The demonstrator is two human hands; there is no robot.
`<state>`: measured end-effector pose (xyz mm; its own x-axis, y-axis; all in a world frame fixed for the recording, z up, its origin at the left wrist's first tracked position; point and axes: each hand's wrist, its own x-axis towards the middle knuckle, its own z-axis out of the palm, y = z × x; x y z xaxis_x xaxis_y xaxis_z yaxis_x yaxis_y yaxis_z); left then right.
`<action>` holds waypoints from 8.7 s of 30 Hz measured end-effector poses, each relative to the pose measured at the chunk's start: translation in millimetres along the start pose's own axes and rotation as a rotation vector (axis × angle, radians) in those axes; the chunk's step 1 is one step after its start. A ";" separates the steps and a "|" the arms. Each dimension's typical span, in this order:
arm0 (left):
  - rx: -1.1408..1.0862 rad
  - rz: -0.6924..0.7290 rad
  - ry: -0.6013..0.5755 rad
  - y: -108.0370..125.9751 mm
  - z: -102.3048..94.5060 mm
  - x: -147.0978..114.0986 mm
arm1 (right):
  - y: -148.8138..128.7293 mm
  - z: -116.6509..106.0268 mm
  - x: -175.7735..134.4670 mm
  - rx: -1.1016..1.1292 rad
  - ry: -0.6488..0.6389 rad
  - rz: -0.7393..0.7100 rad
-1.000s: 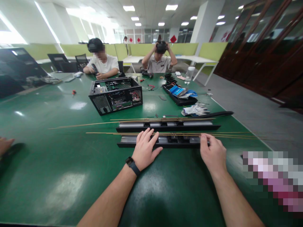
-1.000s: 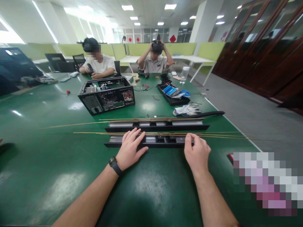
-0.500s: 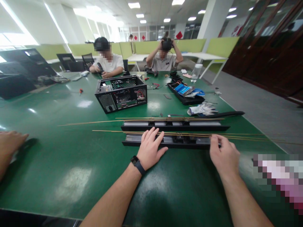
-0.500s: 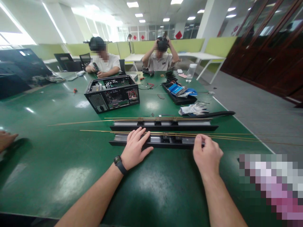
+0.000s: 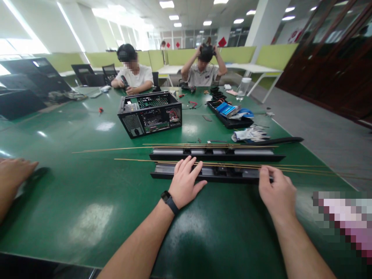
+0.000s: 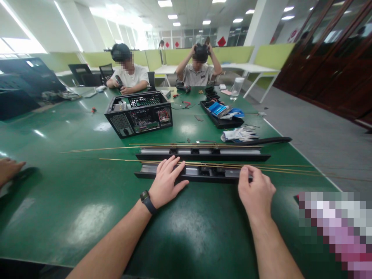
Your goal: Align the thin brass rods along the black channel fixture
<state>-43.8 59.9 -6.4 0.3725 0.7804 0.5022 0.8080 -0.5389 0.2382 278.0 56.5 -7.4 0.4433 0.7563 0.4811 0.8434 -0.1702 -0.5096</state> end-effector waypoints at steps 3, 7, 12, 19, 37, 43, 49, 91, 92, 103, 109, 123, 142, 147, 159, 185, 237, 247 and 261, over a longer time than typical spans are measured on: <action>0.006 0.002 0.000 0.3 -0.2 0.0 | -5.7 -0.8 -3.4 0.045 -0.027 -0.066; -0.003 -0.003 -0.007 0.5 -0.9 0.2 | -7.7 -0.6 -4.9 0.056 -0.054 -0.096; -0.003 -0.002 -0.014 0.5 -1.8 0.3 | 1.5 -0.3 -0.2 -0.013 -0.001 -0.021; 0.002 -0.003 -0.009 1.3 -1.8 0.3 | -8.8 -4.4 -4.1 0.053 -0.043 -0.102; -0.001 -0.015 -0.030 1.5 -5.2 0.0 | -7.0 -0.2 -5.3 0.049 -0.028 -0.084; -0.001 -0.009 -0.022 1.1 -4.3 -1.2 | 0.4 -0.5 -3.0 0.031 0.009 -0.023; -0.014 -0.018 -0.031 2.3 -4.6 -1.7 | -2.6 -0.9 -5.3 0.034 0.003 -0.073; 0.003 -0.013 -0.028 2.9 -7.4 0.4 | 10.9 -3.4 5.5 -0.011 0.072 0.118; 0.005 -0.013 -0.029 2.9 -7.5 0.6 | 11.4 -2.9 5.4 -0.012 0.072 0.109; 0.001 -0.002 -0.035 2.0 -7.2 1.0 | -1.4 1.2 -5.7 -0.018 0.051 -0.083; 0.001 -0.010 -0.034 1.6 -6.4 1.0 | -14.3 1.4 -12.5 0.040 0.009 -0.239; -0.006 -0.005 -0.009 0.6 -4.6 0.3 | -11.6 2.0 -11.0 0.048 -0.003 -0.129; 0.024 0.014 0.022 -1.9 -0.7 -0.3 | -16.2 4.0 -14.6 0.146 -0.051 -0.231; 0.017 0.007 0.016 -2.4 -1.0 0.1 | -12.3 2.8 -10.6 0.163 -0.036 -0.194; 0.013 0.005 0.026 -1.5 -1.0 0.3 | -21.2 3.4 -16.2 0.203 -0.085 -0.307; 0.009 -0.006 0.021 -1.4 -0.9 -0.3 | -22.1 2.7 -19.6 0.203 -0.126 -0.313; -0.010 -0.015 0.010 -0.8 -1.7 0.0 | -20.9 -2.8 -14.7 0.176 -0.121 -0.262; -0.027 -0.046 -0.032 1.6 -5.2 2.1 | -9.9 1.5 -9.0 0.138 -0.105 -0.152; -0.029 -0.034 -0.019 1.0 -3.5 1.1 | -14.0 -0.4 -11.6 0.200 -0.149 -0.242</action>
<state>-44.1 59.1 -2.8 0.3540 0.8040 0.4777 0.8067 -0.5209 0.2789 261.1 49.9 -5.6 0.1762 0.8463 0.5027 0.8360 0.1409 -0.5303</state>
